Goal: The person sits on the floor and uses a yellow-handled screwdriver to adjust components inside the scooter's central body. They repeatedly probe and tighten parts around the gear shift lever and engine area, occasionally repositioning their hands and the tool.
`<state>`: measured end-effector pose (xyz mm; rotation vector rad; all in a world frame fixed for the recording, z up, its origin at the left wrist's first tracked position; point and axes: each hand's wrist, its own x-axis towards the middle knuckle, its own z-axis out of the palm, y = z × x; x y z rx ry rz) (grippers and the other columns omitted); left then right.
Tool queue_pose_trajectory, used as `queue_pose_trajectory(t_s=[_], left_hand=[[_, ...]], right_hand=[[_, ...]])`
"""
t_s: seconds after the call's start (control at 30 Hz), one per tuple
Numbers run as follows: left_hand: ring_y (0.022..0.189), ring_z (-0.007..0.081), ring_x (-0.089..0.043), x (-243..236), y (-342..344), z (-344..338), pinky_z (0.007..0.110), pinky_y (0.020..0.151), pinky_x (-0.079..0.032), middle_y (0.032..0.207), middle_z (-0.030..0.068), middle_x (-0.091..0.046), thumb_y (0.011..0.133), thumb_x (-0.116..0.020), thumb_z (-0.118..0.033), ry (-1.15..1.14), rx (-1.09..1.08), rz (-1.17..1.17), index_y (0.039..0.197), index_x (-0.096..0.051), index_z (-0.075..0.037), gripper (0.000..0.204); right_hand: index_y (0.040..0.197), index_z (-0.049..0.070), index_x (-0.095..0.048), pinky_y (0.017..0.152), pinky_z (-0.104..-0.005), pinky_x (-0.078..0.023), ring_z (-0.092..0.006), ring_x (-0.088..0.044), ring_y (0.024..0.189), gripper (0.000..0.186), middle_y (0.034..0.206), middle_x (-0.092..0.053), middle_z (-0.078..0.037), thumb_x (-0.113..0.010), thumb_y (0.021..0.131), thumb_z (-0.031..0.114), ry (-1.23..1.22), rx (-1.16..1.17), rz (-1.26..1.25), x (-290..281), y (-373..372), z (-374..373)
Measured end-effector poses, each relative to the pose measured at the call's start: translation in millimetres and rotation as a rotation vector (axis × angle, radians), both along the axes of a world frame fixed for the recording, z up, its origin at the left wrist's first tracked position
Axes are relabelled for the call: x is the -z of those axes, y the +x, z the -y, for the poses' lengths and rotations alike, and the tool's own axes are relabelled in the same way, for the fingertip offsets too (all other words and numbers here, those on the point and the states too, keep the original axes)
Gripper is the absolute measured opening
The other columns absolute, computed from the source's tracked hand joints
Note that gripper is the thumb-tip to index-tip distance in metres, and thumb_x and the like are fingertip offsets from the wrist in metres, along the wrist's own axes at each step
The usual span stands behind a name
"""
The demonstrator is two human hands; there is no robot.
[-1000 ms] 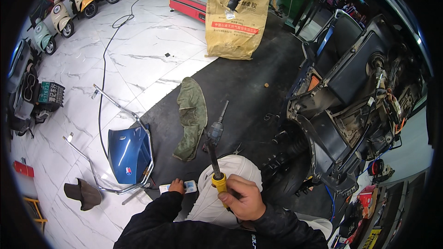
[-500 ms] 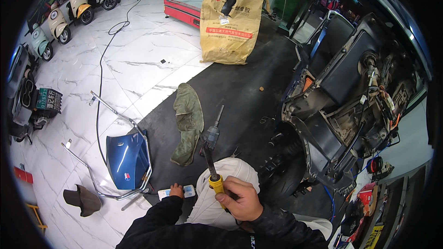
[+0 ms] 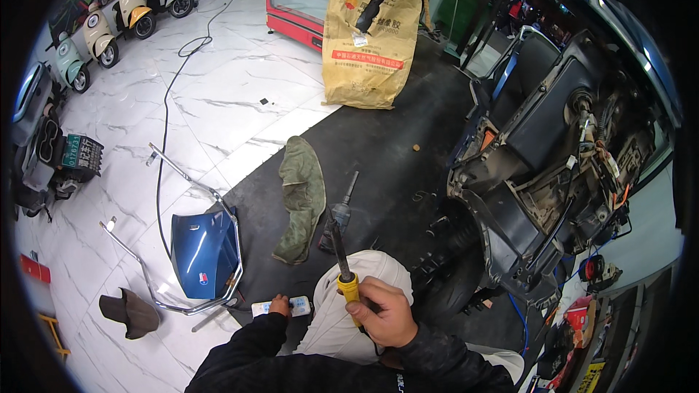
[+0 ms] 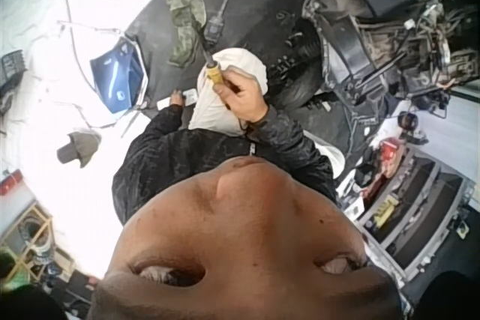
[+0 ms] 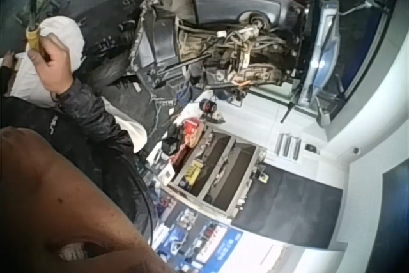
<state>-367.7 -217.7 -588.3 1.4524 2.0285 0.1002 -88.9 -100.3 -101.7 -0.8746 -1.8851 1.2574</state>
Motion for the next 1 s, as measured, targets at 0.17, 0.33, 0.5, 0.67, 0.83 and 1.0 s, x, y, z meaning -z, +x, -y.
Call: queue_pose_trajectory(t_s=[0.17, 0.33, 0.5, 0.67, 0.83, 1.0], left_hand=[[0.116, 0.0453, -0.067, -20.7, -11.1, -14.4, 0.052, 0.102, -0.056, 0.116, 0.0227, -0.072, 0.082, -0.089, -0.027, -0.104, 0.049, -0.025, 0.107, -0.074, -0.004, 0.036], [0.114, 0.0356, -0.058, -34.5, -9.2, -8.6, 0.048, 0.095, -0.049, 0.112, 0.0115, -0.061, 0.092, -0.072, -0.028, 0.218, 0.084, -0.301, 0.105, -0.080, -0.015, 0.019], [0.112, 0.0457, -0.072, 1.2, -7.5, 15.7, 0.054, 0.099, -0.057, 0.117, 0.0283, -0.075, 0.086, -0.068, -0.027, -0.050, -0.384, 0.077, 0.118, -0.074, -0.003, 0.041], [0.101, 0.0481, -0.076, 28.4, -30.3, 20.1, 0.058, 0.092, -0.063, 0.114, 0.0316, -0.076, 0.099, -0.064, -0.039, -0.274, -0.947, 0.592, 0.122, -0.070, 0.007, 0.052], [0.129, 0.0586, -0.062, 17.1, -26.7, 7.1, 0.072, 0.109, -0.052, 0.147, 0.0424, -0.055, 0.110, -0.057, -0.042, -0.479, -1.838, 1.530, 0.156, -0.035, 0.010, 0.073], [0.127, 0.0587, -0.063, 24.2, 8.1, -33.3, 0.072, 0.107, -0.054, 0.145, 0.0419, -0.057, 0.112, -0.054, -0.031, -0.461, -1.996, 1.685, 0.155, -0.039, 0.003, 0.058]], right_hand=[[0.112, -0.007, -0.072, 0.065, -0.0321, -0.044, -0.0173, -0.054, 0.069, 0.026, 0.084, -0.059, -0.009, -0.079, 0.100, 0.015, 0.015, 0.009, -0.016, -0.8, -0.6, 3.0], [0.104, -0.007, -0.070, 0.064, -0.0321, -0.044, -0.0184, -0.055, 0.069, 0.028, 0.085, -0.059, -0.010, -0.077, 0.101, 0.019, -0.008, 0.023, -0.013, -5.0, 2.1, 3.7], [0.097, -0.006, -0.066, 0.066, -0.0368, -0.043, -0.0258, -0.051, 0.072, 0.023, 0.082, -0.052, -0.013, -0.078, 0.096, 0.013, 0.089, 0.053, 0.069, 5.0, 5.3, 0.4], [0.115, -0.010, -0.074, 0.070, -0.0267, -0.042, -0.0123, -0.053, 0.076, 0.039, 0.089, -0.060, -0.005, -0.077, 0.101, 0.027, -0.024, 0.092, -0.038, 6.4, 11.2, 6.6], [0.117, -0.011, -0.074, 0.071, -0.0248, -0.041, -0.0100, -0.053, 0.076, 0.047, 0.096, -0.065, -0.007, -0.077, 0.102, 0.034, -0.024, 0.107, -0.041, 5.4, 10.2, 3.7], [0.118, -0.010, -0.074, 0.071, -0.0250, -0.041, -0.0103, -0.052, 0.077, 0.045, 0.094, -0.063, -0.006, -0.077, 0.102, 0.032, -0.014, 0.086, -0.031, 6.6, 9.1, 4.6]])
